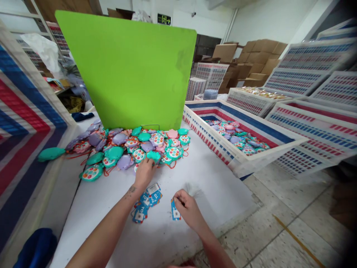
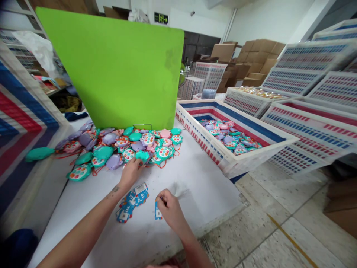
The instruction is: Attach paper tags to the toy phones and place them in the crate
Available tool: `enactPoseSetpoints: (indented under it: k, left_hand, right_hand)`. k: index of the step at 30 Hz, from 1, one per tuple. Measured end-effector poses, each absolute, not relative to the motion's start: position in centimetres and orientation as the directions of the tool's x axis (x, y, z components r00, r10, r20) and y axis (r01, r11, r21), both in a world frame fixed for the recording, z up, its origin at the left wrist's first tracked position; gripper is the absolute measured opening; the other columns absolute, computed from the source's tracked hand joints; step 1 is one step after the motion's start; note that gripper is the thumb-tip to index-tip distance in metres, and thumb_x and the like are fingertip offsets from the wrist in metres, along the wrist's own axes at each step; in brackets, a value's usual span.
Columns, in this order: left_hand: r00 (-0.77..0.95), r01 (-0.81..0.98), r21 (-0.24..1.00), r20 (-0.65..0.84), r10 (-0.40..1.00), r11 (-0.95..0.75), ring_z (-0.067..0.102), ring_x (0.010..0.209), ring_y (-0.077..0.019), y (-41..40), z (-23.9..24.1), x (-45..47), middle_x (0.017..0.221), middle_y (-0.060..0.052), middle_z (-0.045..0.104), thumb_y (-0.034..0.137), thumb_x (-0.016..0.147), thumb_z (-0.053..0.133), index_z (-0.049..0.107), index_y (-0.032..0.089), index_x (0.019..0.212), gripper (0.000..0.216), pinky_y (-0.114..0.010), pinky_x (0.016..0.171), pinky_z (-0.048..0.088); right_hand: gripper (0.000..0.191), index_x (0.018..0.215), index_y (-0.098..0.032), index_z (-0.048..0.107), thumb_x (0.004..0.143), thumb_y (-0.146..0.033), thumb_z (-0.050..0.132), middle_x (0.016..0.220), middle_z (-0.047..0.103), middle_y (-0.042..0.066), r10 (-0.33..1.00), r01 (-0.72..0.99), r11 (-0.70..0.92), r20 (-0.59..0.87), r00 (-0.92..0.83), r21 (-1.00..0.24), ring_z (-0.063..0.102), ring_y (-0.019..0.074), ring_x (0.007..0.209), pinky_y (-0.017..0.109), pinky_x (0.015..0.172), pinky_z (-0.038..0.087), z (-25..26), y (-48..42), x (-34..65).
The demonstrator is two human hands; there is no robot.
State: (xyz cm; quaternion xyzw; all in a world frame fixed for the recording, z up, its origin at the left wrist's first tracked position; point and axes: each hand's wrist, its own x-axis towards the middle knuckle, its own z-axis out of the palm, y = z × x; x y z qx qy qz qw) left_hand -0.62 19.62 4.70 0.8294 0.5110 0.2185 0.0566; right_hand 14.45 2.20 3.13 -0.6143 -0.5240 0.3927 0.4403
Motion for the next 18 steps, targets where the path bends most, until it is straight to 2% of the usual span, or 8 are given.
enactPoseSetpoints:
  k: [9,14,18]
  left_hand:
    - [0.350,0.828,0.352,0.284,0.892,-0.437,0.055,0.077,-0.0185,20.1,3.7,-0.7,0.085,-0.006,0.056,0.024,0.084,0.050,0.058,0.017,0.080,0.011,-0.028,0.068,0.041]
    - [0.378,0.819,0.332,0.301,0.876,-0.467,0.053,0.092,-0.0223,19.4,4.4,-1.0,0.094,-0.007,0.056,0.029,0.082,0.055,0.056,0.018,0.089,0.014,-0.031,0.077,0.041]
    - [0.390,0.819,0.328,0.284,0.876,-0.471,0.052,0.097,-0.0239,19.4,4.7,-0.6,0.097,-0.009,0.055,0.024,0.083,0.052,0.056,0.017,0.088,0.010,-0.033,0.081,0.040]
  right_hand:
    - [0.011,0.075,-0.019,0.050,0.082,-0.024,0.045,0.051,0.039,-0.007,0.990,0.281,-0.064,-0.025,0.141,-0.958,0.040,0.0082,0.043,0.019,0.042,0.030,3.0,2.2,14.2]
    - [0.012,0.075,-0.019,0.051,0.083,-0.025,0.045,0.051,0.040,-0.007,0.991,0.313,-0.045,-0.003,0.136,-0.949,0.040,0.0080,0.043,0.018,0.043,0.030,2.7,2.3,13.8]
    - [0.013,0.075,-0.019,0.051,0.084,-0.026,0.045,0.050,0.041,-0.007,0.991,0.326,-0.033,0.011,0.133,-0.945,0.041,0.0081,0.042,0.019,0.042,0.030,2.6,2.2,13.7]
